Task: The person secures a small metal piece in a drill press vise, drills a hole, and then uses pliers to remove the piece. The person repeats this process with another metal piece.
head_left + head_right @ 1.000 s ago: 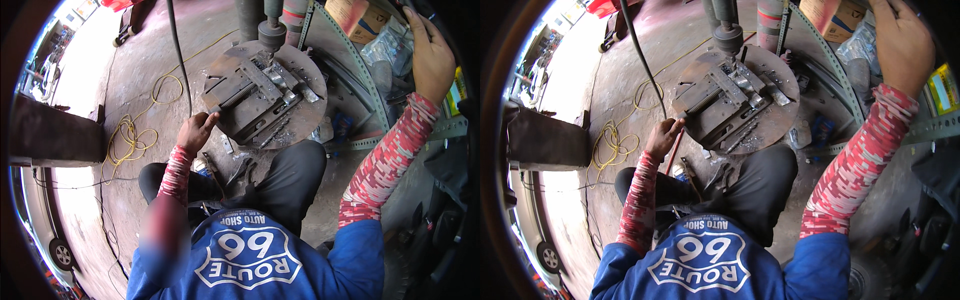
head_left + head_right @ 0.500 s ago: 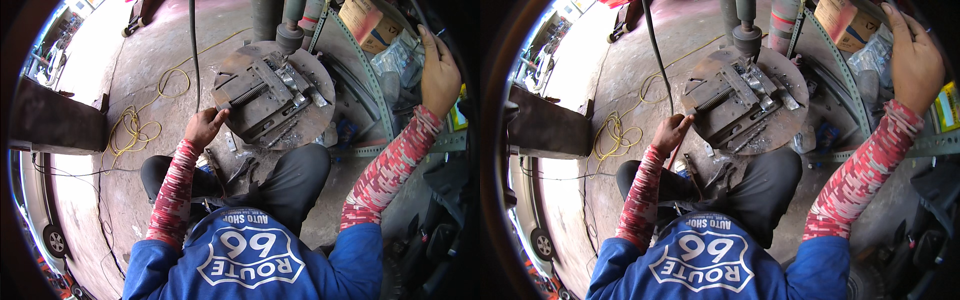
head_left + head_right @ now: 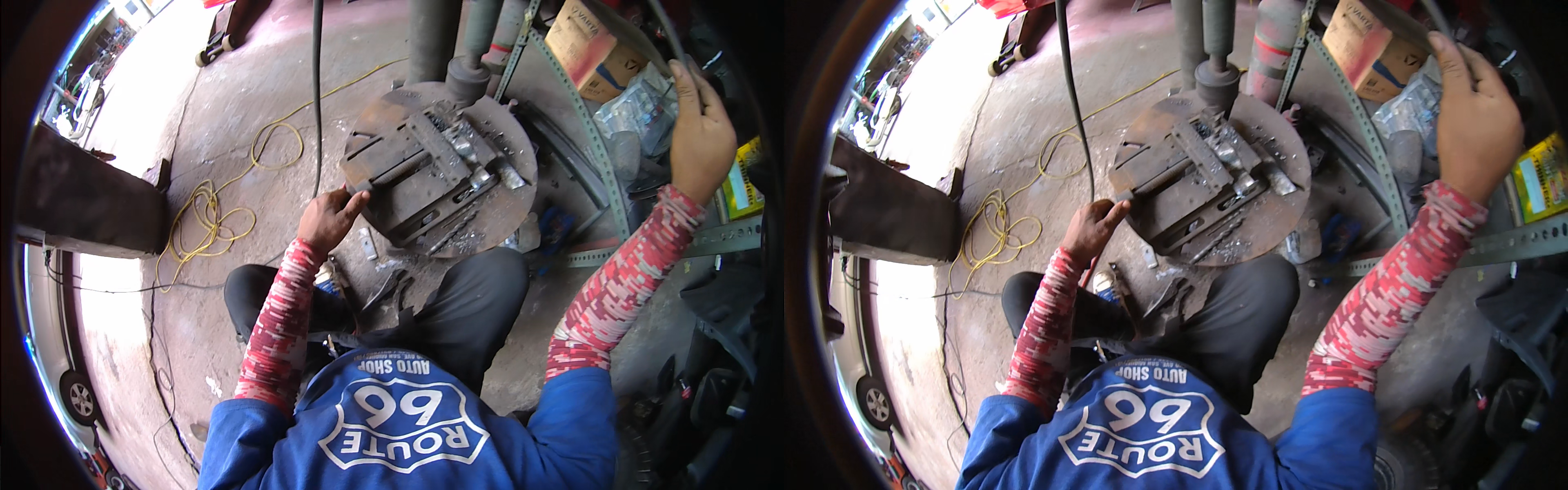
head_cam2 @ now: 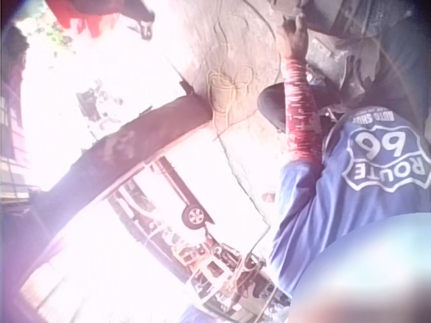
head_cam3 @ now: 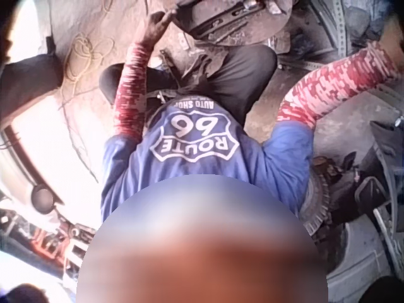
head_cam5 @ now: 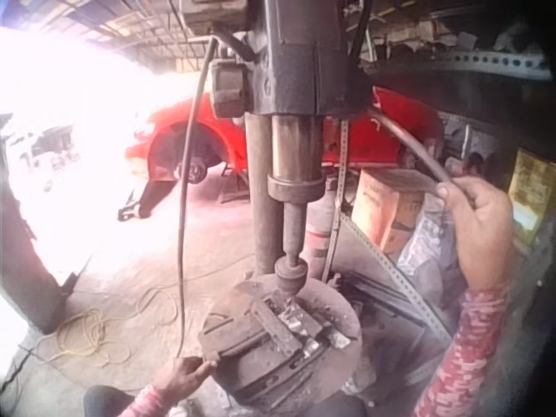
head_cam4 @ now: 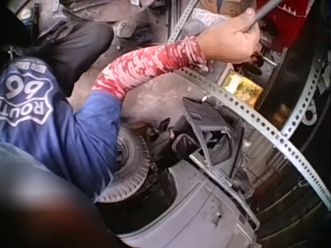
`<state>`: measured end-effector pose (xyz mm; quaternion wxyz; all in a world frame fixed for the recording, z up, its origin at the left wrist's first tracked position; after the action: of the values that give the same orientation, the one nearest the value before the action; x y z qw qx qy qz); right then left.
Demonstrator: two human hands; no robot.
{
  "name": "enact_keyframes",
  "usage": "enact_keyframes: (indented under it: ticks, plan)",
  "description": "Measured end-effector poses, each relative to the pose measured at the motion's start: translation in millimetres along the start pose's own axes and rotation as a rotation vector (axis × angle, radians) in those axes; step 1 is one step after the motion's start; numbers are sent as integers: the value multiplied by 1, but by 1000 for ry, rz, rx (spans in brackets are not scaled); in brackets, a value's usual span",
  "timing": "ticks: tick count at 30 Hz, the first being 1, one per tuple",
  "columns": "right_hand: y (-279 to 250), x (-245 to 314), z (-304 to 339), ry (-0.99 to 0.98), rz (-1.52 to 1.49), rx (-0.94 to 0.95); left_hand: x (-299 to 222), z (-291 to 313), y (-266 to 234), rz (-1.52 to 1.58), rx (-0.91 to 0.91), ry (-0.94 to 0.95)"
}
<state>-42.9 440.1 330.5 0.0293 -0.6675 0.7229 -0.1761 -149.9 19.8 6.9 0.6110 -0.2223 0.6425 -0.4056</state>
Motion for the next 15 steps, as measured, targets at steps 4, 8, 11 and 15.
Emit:
enact_keyframes:
  ticks: [4,8,11,15]
  plan:
    - [-1,6,1,6,-63,-4,-5,1,-2,24,-50,-11]
    - [-3,13,0,-17,-64,-1,-5,2,-2,-8,-75,-92]
    - [-4,17,-1,-32,-55,6,-4,1,-2,-37,-44,-118]
    - [-4,19,-1,-34,-30,13,-5,2,-3,-9,-60,-84]
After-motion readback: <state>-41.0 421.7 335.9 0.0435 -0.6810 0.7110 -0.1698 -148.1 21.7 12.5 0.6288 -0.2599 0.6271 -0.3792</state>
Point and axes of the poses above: each hand's wrist, its own z-axis away from the middle knuckle, its own y-axis out of the palm, x = y × z, the point moved 7 cm from there along -z, towards the middle knuckle, and after that the axes turned 4 degrees about -x, right-handed, at the moved point
